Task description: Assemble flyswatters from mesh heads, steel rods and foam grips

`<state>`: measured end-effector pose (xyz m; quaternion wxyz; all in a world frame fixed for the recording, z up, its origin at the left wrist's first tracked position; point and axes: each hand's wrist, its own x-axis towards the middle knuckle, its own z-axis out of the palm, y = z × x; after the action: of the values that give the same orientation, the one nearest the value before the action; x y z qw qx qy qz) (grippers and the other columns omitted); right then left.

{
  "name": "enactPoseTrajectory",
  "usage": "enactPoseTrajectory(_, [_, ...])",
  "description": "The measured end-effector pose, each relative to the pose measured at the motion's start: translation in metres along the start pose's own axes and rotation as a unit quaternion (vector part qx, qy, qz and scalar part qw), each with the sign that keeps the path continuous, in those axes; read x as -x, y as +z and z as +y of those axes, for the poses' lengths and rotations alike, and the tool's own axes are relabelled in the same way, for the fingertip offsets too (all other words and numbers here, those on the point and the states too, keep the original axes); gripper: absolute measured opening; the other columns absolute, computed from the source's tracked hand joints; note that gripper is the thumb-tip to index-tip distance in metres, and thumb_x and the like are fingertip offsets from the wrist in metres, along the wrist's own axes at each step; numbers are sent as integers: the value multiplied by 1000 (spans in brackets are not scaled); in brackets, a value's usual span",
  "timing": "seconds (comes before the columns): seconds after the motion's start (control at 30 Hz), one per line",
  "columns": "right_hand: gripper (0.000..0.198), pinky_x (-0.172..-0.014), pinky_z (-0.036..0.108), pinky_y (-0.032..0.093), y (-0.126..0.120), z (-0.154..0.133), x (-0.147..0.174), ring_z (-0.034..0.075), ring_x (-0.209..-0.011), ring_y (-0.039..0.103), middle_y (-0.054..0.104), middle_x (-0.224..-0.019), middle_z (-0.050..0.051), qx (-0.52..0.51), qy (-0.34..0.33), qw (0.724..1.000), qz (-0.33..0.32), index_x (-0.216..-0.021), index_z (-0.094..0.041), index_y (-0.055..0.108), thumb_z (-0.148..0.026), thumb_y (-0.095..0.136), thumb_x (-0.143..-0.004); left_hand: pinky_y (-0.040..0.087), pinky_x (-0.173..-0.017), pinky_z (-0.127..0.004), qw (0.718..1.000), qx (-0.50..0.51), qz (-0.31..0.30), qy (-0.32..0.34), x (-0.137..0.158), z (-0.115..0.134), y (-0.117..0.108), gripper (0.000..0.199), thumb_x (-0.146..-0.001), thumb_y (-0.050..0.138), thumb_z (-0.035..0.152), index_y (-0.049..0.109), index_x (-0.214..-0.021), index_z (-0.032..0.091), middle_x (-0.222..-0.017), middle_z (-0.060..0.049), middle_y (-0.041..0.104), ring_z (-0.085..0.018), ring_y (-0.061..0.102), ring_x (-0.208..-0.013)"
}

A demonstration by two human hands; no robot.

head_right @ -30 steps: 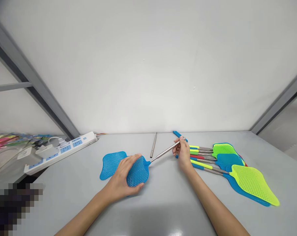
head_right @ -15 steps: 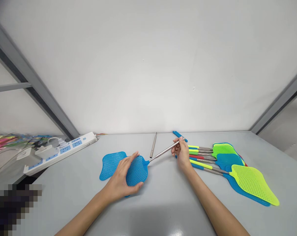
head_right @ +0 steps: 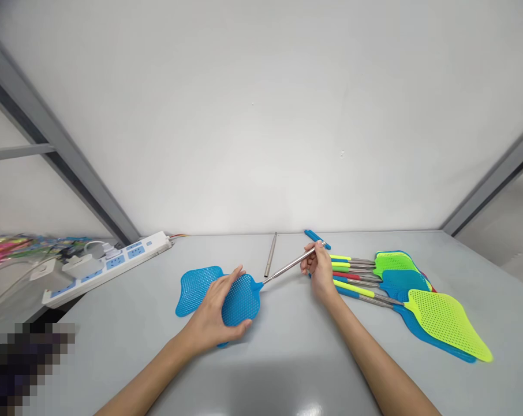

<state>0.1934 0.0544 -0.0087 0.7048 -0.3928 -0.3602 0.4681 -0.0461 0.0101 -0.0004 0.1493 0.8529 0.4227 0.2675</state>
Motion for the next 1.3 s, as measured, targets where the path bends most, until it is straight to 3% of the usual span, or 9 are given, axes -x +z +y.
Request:
enactPoseTrajectory(0.4, [39,-32,19,31,8,4,5,9,-32,41,45,-38,-3,12,16,1000,10,-67,-20,48,-58,38,-71,25,-95,-43,1000,-2,7,-4,0,-1,1,83,-60,59,32,16,-130,20,-121,-9,40,-25,33,-110])
enactPoseTrajectory(0.87, [34,-33,19,31,3,2,1,8,-34,41,43,-39,-3,2,48,997,53,-66,-18,54,-50,44,-72,24,-96,-45,1000,-9,0,-12,-1,-2,-1,78,-64,59,35,18,-130,23,-124,-7,38,-25,30,-114])
enactPoseTrajectory(1.13, [38,-32,20,29,-2,0,-4,7,-30,34,33,-34,-7,-52,24,993,103,-60,-19,49,-54,41,-72,25,-95,-47,998,15,-52,33,-1,-2,-8,77,-60,58,52,28,-126,24,-123,-8,41,-28,35,-112])
enactPoseTrajectory(1.3, [37,-33,19,30,-14,-6,-13,8,-32,37,26,-32,-8,-90,26,987,127,-58,-19,47,-52,43,-72,26,-96,-45,995,18,-84,55,0,4,-12,81,-55,59,57,29,-125,28,-128,-6,35,-27,30,-116])
